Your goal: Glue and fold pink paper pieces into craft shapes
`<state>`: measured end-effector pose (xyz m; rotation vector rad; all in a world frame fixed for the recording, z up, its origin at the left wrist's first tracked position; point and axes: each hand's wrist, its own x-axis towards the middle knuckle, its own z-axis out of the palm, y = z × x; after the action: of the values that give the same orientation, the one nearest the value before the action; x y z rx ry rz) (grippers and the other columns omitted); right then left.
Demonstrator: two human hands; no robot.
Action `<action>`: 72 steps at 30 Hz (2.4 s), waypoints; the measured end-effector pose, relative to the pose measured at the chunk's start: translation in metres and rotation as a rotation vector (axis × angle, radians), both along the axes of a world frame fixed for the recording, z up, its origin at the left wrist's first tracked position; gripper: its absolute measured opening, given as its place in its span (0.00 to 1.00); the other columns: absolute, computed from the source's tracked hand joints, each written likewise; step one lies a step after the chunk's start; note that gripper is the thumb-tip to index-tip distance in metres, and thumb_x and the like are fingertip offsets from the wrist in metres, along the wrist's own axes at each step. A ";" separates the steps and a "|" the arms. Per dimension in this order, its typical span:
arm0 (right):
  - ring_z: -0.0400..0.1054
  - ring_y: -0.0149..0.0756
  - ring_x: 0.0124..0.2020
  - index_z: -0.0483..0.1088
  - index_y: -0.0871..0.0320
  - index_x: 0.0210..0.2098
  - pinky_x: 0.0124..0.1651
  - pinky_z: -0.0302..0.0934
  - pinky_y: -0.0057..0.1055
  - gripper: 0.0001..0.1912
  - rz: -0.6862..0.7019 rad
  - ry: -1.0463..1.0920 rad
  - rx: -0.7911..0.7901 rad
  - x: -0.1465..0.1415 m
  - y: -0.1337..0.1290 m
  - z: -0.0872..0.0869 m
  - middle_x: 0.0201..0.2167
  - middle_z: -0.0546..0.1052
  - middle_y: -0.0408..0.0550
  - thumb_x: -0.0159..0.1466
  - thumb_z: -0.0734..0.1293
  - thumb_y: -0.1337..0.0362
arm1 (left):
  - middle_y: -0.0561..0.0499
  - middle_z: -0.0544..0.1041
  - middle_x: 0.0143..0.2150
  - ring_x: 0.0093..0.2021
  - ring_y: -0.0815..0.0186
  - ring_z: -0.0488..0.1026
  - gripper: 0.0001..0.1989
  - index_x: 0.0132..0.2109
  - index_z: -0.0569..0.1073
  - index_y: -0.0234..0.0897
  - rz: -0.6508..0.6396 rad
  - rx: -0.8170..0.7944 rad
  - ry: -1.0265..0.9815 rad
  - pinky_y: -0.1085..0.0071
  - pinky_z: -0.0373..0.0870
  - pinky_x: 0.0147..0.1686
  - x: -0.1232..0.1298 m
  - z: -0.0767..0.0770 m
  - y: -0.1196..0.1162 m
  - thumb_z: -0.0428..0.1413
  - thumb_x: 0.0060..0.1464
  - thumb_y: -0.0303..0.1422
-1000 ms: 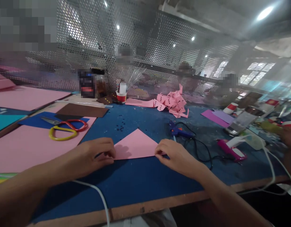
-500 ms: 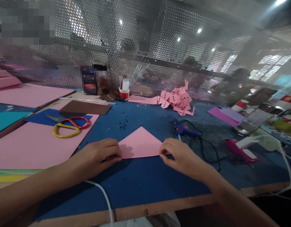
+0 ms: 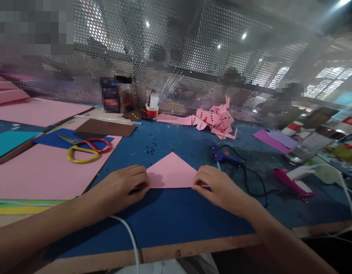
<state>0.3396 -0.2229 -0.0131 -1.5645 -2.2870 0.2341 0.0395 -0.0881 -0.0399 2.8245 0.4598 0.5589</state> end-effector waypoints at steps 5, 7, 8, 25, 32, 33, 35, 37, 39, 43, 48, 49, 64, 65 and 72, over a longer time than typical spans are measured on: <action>0.67 0.38 0.40 0.71 0.57 0.38 0.44 0.59 0.35 0.06 -0.017 -0.010 0.000 -0.001 0.001 -0.001 0.38 0.75 0.47 0.73 0.64 0.67 | 0.52 0.72 0.33 0.33 0.67 0.68 0.08 0.37 0.71 0.38 0.021 -0.008 0.005 0.71 0.62 0.34 0.000 -0.001 0.001 0.50 0.66 0.29; 0.67 0.38 0.41 0.71 0.57 0.38 0.45 0.59 0.35 0.06 -0.019 -0.015 -0.002 -0.001 0.001 -0.001 0.38 0.75 0.48 0.73 0.64 0.66 | 0.52 0.72 0.33 0.33 0.67 0.68 0.09 0.37 0.71 0.38 0.027 -0.010 0.010 0.71 0.62 0.34 -0.001 -0.001 0.001 0.49 0.66 0.29; 0.67 0.38 0.41 0.71 0.57 0.38 0.45 0.59 0.35 0.07 -0.021 -0.019 -0.005 -0.001 0.001 -0.001 0.38 0.75 0.48 0.73 0.64 0.66 | 0.52 0.72 0.34 0.33 0.67 0.69 0.09 0.37 0.71 0.38 0.030 -0.012 0.018 0.71 0.62 0.34 -0.001 -0.001 0.001 0.49 0.66 0.29; 0.66 0.36 0.38 0.71 0.57 0.35 0.42 0.55 0.35 0.06 -0.148 -0.051 -0.035 -0.005 0.004 -0.003 0.35 0.74 0.44 0.71 0.66 0.67 | 0.53 0.70 0.32 0.30 0.67 0.67 0.07 0.34 0.69 0.38 0.094 -0.022 0.054 0.71 0.61 0.32 0.005 0.003 -0.001 0.50 0.62 0.28; 0.67 0.36 0.38 0.72 0.56 0.36 0.42 0.55 0.34 0.04 -0.171 0.010 -0.053 -0.003 0.007 -0.006 0.36 0.76 0.44 0.69 0.68 0.66 | 0.54 0.72 0.32 0.30 0.68 0.68 0.04 0.35 0.70 0.39 0.120 -0.133 0.086 0.73 0.61 0.31 0.005 0.005 0.002 0.52 0.59 0.28; 0.67 0.36 0.38 0.72 0.56 0.36 0.42 0.55 0.34 0.04 -0.172 0.012 -0.054 -0.003 0.007 -0.006 0.36 0.76 0.44 0.69 0.68 0.67 | 0.53 0.72 0.32 0.30 0.68 0.68 0.04 0.35 0.70 0.39 0.121 -0.146 0.087 0.73 0.61 0.31 0.005 0.005 0.002 0.53 0.59 0.28; 0.67 0.36 0.38 0.72 0.56 0.36 0.42 0.55 0.34 0.04 -0.173 0.012 -0.058 -0.003 0.007 -0.005 0.36 0.75 0.43 0.69 0.68 0.67 | 0.53 0.72 0.33 0.30 0.68 0.69 0.04 0.36 0.71 0.39 0.128 -0.173 0.084 0.73 0.62 0.32 0.005 0.005 0.003 0.53 0.59 0.28; 0.67 0.36 0.38 0.72 0.56 0.36 0.42 0.55 0.34 0.04 -0.175 0.012 -0.061 -0.002 0.007 -0.005 0.36 0.75 0.43 0.69 0.68 0.67 | 0.53 0.73 0.33 0.31 0.68 0.69 0.03 0.37 0.71 0.39 0.142 -0.208 0.088 0.73 0.63 0.32 0.005 0.006 0.003 0.53 0.60 0.29; 0.67 0.36 0.38 0.72 0.56 0.36 0.42 0.55 0.34 0.04 -0.178 0.018 -0.064 -0.002 0.007 -0.006 0.36 0.76 0.43 0.69 0.68 0.66 | 0.54 0.73 0.34 0.31 0.68 0.69 0.03 0.38 0.72 0.39 0.158 -0.240 0.095 0.73 0.63 0.32 0.005 0.007 0.003 0.54 0.60 0.29; 0.67 0.36 0.39 0.72 0.56 0.36 0.43 0.55 0.34 0.04 -0.184 0.035 -0.077 -0.002 0.008 -0.007 0.36 0.76 0.43 0.69 0.69 0.66 | 0.53 0.75 0.35 0.32 0.67 0.70 0.04 0.42 0.73 0.41 0.150 -0.233 0.081 0.73 0.64 0.33 0.004 0.005 0.003 0.54 0.62 0.30; 0.67 0.36 0.38 0.72 0.56 0.36 0.42 0.55 0.34 0.04 -0.187 0.056 -0.089 -0.002 0.008 -0.007 0.36 0.75 0.42 0.69 0.69 0.66 | 0.52 0.75 0.36 0.33 0.66 0.72 0.06 0.42 0.74 0.41 0.105 -0.203 0.067 0.73 0.64 0.34 0.003 0.005 0.003 0.52 0.64 0.31; 0.67 0.35 0.38 0.72 0.56 0.36 0.42 0.54 0.34 0.04 -0.186 0.058 -0.090 -0.002 0.008 -0.007 0.36 0.75 0.42 0.69 0.68 0.66 | 0.52 0.75 0.36 0.34 0.66 0.72 0.06 0.42 0.74 0.41 0.102 -0.210 0.066 0.73 0.64 0.34 0.003 0.006 0.003 0.52 0.64 0.31; 0.68 0.36 0.38 0.72 0.56 0.36 0.42 0.55 0.33 0.04 -0.175 0.051 -0.075 -0.001 0.008 -0.008 0.36 0.76 0.43 0.69 0.69 0.67 | 0.53 0.78 0.34 0.31 0.66 0.73 0.08 0.40 0.76 0.41 0.173 -0.303 0.051 0.73 0.66 0.32 0.002 0.010 0.010 0.55 0.64 0.39; 0.67 0.36 0.38 0.72 0.56 0.36 0.42 0.55 0.33 0.04 -0.175 0.050 -0.077 -0.001 0.008 -0.008 0.36 0.76 0.43 0.69 0.69 0.67 | 0.53 0.78 0.34 0.32 0.66 0.73 0.09 0.40 0.76 0.41 0.174 -0.319 0.058 0.73 0.66 0.32 0.001 0.012 0.010 0.55 0.63 0.39; 0.67 0.37 0.38 0.72 0.56 0.36 0.42 0.56 0.34 0.04 -0.165 0.060 -0.077 0.000 0.007 -0.007 0.36 0.75 0.44 0.69 0.69 0.67 | 0.53 0.80 0.38 0.36 0.65 0.76 0.09 0.42 0.77 0.41 0.153 -0.432 0.103 0.72 0.70 0.37 -0.010 0.025 0.014 0.58 0.62 0.41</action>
<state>0.3391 -0.2158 -0.0201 -1.7495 -2.1138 0.3246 0.0297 -0.0745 -0.0154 2.4234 0.7237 0.2959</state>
